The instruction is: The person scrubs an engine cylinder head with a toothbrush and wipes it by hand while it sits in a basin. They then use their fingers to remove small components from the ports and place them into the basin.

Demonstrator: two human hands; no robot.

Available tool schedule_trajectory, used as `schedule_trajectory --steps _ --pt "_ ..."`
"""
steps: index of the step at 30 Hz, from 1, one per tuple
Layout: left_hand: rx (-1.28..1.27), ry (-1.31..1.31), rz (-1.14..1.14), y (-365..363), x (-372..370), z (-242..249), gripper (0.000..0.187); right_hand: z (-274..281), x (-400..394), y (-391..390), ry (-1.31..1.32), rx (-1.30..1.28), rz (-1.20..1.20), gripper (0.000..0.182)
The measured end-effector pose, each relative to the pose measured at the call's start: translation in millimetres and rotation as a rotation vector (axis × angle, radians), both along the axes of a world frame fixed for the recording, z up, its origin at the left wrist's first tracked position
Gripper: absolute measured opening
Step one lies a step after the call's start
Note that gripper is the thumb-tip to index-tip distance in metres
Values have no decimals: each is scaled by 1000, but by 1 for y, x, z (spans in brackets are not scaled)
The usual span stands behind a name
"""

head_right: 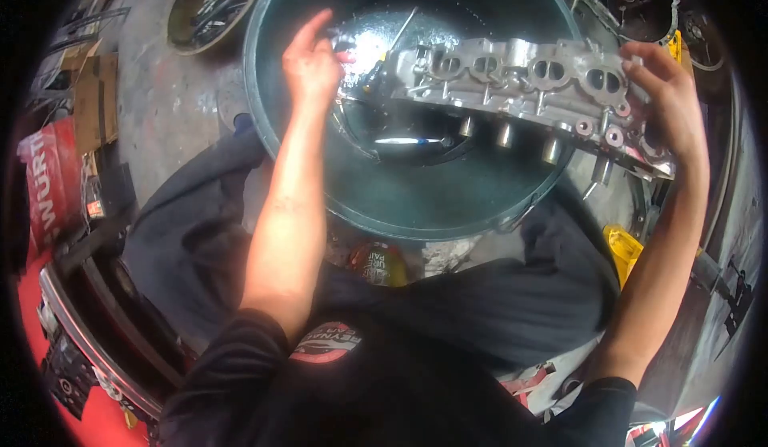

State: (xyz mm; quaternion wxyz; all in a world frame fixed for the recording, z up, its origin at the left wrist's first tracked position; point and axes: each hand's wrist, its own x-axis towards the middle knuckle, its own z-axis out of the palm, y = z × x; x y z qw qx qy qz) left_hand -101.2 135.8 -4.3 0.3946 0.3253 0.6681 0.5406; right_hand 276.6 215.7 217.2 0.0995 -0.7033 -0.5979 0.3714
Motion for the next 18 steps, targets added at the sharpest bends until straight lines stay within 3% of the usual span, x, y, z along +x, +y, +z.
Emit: schedule_trajectory --steps 3,8,10,12,14,15,18 --pt "9 -18 -31 -25 -5 -4 31 0 1 3 -24 13 88 28" --pt "-338 24 -53 -45 9 -17 22 -1 -7 -3 22 88 32 29" --pt "-350 110 -76 -18 13 -29 31 7 -11 -3 58 -38 -12 27" --pt "-256 248 -92 26 26 -41 38 1 -7 -4 116 15 -31 24" --pt "-205 287 -302 89 48 -37 47 -4 -2 -3 130 91 13 25" --pt "-194 288 -435 122 61 -55 42 -7 -1 -3 138 127 33 25" --pt "-122 714 -896 212 113 -123 31 -5 -3 0 48 213 134 25"
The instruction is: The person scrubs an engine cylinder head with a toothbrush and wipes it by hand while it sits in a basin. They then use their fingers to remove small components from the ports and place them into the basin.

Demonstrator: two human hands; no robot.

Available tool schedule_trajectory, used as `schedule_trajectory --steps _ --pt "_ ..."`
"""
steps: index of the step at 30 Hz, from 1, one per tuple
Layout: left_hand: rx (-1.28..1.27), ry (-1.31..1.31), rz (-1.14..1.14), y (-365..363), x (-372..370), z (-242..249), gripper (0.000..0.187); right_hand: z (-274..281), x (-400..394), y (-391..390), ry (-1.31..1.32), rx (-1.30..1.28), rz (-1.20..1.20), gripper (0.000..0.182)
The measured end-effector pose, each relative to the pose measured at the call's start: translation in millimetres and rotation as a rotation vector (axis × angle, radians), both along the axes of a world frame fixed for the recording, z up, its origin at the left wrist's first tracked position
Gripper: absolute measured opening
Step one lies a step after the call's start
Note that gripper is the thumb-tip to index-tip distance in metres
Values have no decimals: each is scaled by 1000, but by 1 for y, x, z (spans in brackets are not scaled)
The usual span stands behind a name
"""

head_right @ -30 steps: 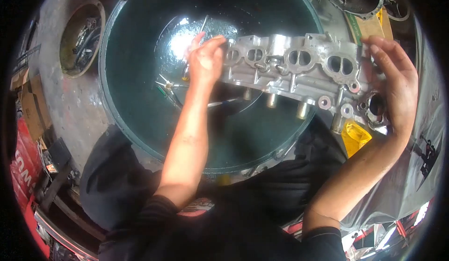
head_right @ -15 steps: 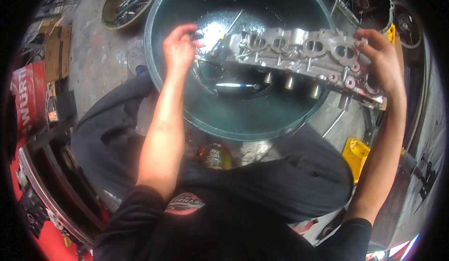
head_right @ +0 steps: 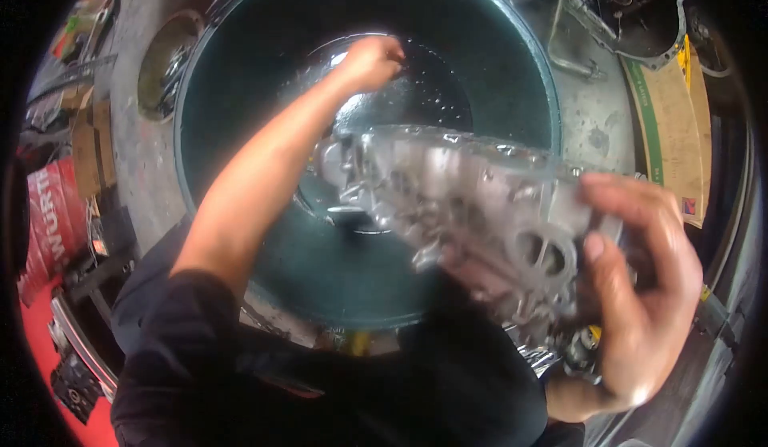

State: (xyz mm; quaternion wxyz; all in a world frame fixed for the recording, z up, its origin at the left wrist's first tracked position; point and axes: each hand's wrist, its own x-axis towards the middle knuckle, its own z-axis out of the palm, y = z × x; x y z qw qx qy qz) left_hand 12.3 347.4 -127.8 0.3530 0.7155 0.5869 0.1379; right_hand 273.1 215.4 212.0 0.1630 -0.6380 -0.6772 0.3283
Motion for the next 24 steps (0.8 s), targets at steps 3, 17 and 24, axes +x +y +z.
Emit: schedule_trajectory --steps 3,17,24 --pt "-153 91 203 37 46 -67 28 -1 13 6 -9 32 183 27" --pt "-6 18 299 -32 -41 30 33 -6 21 -23 104 -64 2 32" --pt "-211 -401 1012 -246 -80 48 24 -4 20 -27 29 -164 -82 31"
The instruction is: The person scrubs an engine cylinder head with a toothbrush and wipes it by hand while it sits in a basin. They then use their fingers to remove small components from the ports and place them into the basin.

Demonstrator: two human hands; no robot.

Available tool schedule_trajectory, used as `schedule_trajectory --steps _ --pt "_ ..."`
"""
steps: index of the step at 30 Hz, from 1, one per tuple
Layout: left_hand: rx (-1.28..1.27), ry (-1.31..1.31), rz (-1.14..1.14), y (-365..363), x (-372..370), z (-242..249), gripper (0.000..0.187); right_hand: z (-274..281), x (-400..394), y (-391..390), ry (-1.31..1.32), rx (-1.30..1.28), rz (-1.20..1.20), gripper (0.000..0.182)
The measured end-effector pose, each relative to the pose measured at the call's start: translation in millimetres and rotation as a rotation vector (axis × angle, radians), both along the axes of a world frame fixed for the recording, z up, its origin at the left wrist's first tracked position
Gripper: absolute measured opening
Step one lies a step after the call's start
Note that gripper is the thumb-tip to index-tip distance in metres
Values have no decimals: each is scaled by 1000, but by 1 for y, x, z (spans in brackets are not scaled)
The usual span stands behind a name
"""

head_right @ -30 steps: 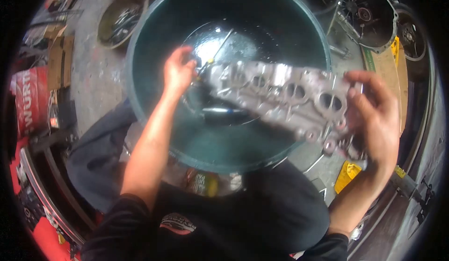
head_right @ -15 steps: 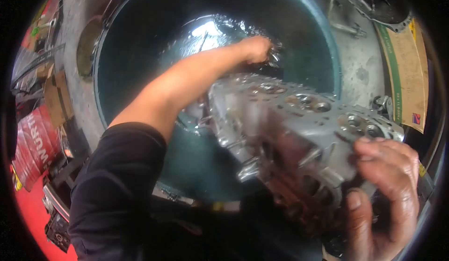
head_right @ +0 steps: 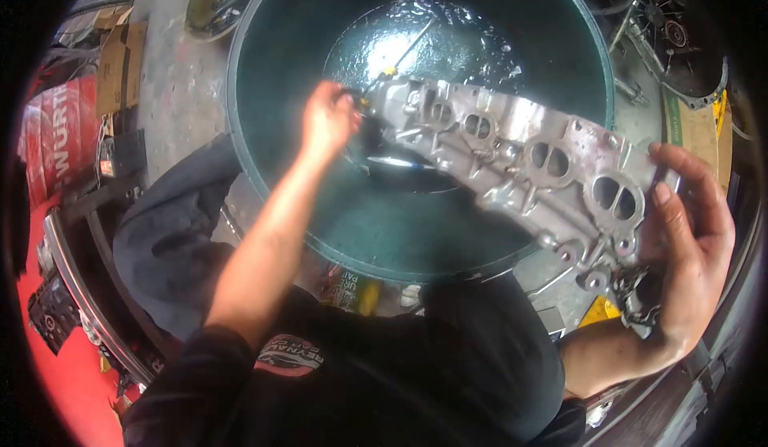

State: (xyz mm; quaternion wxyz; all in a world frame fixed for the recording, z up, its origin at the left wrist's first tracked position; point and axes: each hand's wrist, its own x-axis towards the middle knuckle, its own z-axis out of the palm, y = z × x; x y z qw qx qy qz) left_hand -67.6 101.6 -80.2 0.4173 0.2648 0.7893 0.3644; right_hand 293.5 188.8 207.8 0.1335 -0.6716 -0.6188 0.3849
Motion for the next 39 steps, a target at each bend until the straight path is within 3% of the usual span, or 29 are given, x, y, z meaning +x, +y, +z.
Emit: schedule_trajectory --steps 2,4,5,8,16,20,22,24,25,27,28,33,37,39 --pt "1 142 -100 -28 26 2 23 -3 7 3 -8 -49 -25 32" --pt "52 565 -311 -28 46 12 26 -6 4 6 -38 -15 -23 31" --pt "108 506 -290 -20 52 19 23 -9 3 7 -47 26 -16 31" --pt "501 697 -394 0 59 3 18 -17 2 10 -30 135 -15 29" --pt "482 580 -562 5 51 4 12 -9 -7 12 -105 81 -10 33" --pt "159 312 -707 30 39 27 15 -1 -12 8 -238 108 34 33" --pt "-36 40 -758 45 29 30 18 -2 -6 4 -241 129 27 32" --pt "-117 108 -889 54 31 36 19 -5 -3 2 15 95 11 27" --pt "-77 247 -985 54 32 36 19 -11 0 3 207 104 24 24" --pt "18 530 -1162 54 37 37 20 -11 -2 2 352 108 21 21" --pt "63 532 -1158 55 37 34 20 -11 -3 2 424 107 20 20" --pt "198 531 -1278 75 32 30 14 -15 3 5 398 180 118 19" --pt "131 618 -1284 91 26 29 13 -21 7 6 464 193 131 20" --pt "279 617 -1309 89 26 24 14 -18 4 7 434 196 117 20"
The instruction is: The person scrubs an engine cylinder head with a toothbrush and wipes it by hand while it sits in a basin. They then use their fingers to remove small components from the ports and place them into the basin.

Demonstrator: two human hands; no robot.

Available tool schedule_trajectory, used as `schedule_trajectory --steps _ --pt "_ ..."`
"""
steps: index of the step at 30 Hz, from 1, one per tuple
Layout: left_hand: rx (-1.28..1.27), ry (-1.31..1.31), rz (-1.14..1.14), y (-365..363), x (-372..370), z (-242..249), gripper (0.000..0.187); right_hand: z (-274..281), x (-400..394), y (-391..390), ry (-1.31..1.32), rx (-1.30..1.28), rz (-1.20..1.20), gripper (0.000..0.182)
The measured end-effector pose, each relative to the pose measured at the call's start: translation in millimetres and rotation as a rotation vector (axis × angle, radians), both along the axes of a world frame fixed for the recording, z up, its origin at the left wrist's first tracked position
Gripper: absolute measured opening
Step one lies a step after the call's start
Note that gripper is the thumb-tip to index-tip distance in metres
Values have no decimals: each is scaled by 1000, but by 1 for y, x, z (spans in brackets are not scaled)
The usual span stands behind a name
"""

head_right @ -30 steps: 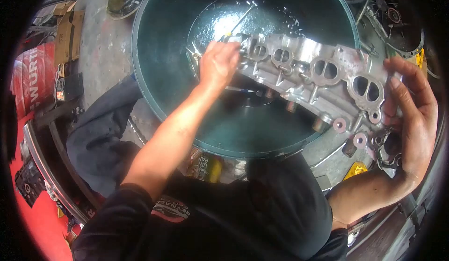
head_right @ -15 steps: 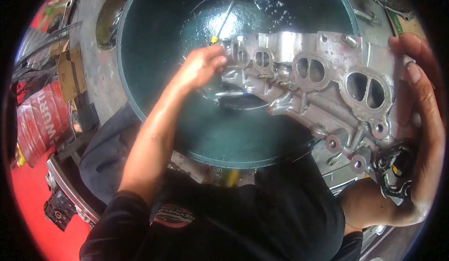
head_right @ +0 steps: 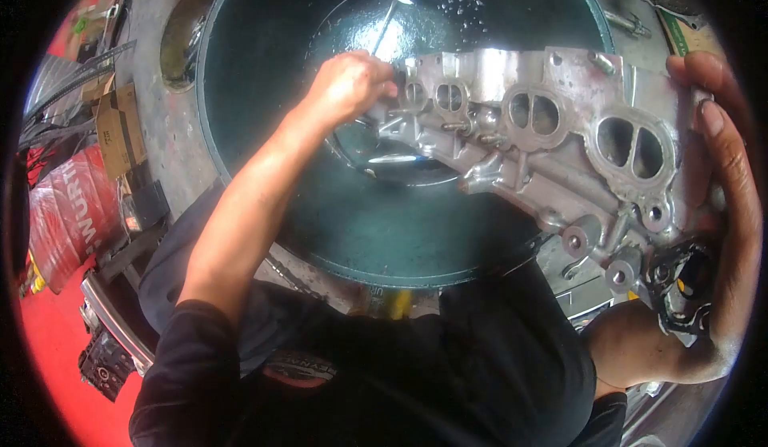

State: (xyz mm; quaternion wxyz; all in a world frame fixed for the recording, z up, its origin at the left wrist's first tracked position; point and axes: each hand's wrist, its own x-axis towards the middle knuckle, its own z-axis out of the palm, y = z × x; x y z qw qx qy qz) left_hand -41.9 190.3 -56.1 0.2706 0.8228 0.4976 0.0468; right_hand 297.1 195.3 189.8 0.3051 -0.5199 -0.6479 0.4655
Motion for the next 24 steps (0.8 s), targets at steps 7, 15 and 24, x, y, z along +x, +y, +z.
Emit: schedule_trajectory --steps 7,15,24 --pt "89 -70 27 -9 -2 -17 19 6 -4 -3 -8 -81 -58 19" --pt "571 -94 382 -10 -8 -15 12 15 19 3 -497 -28 44 26" --pt "48 -367 855 -99 22 -2 12 2 5 -7 46 -96 -7 19"
